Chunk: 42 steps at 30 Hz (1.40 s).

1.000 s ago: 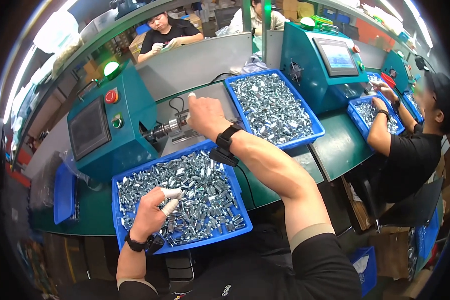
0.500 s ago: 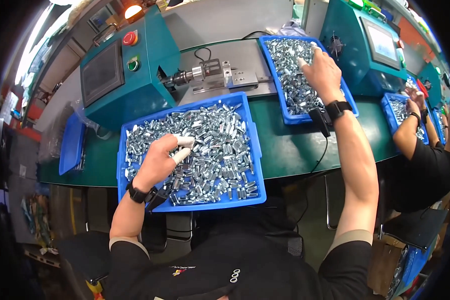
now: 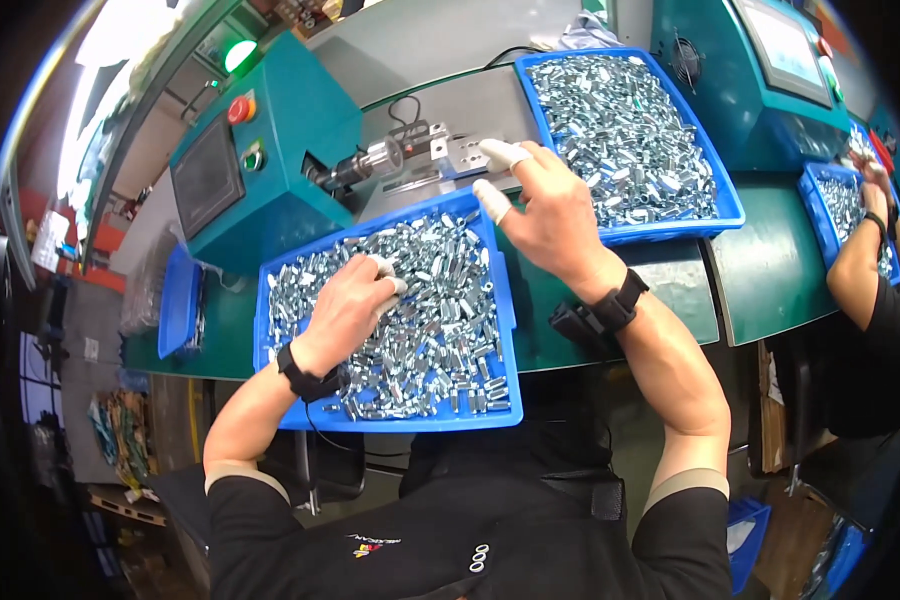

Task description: The person picks up a metal part from a blue tray, inserts it into a machine, and then removes it and places it into a different blue tray.

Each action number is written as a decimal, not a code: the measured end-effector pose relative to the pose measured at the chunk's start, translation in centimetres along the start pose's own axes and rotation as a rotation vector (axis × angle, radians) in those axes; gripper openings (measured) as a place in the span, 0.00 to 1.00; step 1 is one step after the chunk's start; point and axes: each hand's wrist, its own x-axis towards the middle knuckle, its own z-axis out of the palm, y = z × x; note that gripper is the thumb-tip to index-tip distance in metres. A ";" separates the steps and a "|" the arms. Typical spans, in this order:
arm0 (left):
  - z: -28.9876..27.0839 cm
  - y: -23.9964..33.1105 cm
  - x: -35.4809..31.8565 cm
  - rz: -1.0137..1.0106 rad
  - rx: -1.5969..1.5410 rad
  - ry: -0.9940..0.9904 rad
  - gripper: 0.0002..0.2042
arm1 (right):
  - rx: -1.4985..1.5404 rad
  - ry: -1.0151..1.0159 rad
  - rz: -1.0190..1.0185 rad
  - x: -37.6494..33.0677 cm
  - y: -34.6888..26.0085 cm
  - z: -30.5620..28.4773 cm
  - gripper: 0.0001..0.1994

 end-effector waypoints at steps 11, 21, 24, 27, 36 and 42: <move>-4.0 -2.0 13.9 -0.113 -0.288 0.347 0.08 | 0.136 -0.007 0.096 -0.7 0.3 -0.8 0.21; -2.6 -4.6 18.8 -0.049 -0.047 0.225 0.06 | 0.182 0.003 0.046 -0.9 -0.3 -0.8 0.21; -2.6 -4.9 18.8 -0.044 -0.029 0.218 0.06 | 0.205 0.016 0.024 -0.9 -0.3 -0.8 0.20; -2.6 -5.1 18.6 -0.026 -0.018 0.222 0.08 | 0.197 -0.002 0.019 -0.8 -0.4 -0.8 0.20; -4.6 -2.9 13.1 -0.005 -0.110 0.344 0.13 | 0.277 -0.167 0.211 -1.1 -0.5 -0.8 0.24; -4.8 0.2 2.4 -0.217 -0.372 0.270 0.13 | 0.461 -0.245 0.424 1.9 -0.9 1.4 0.34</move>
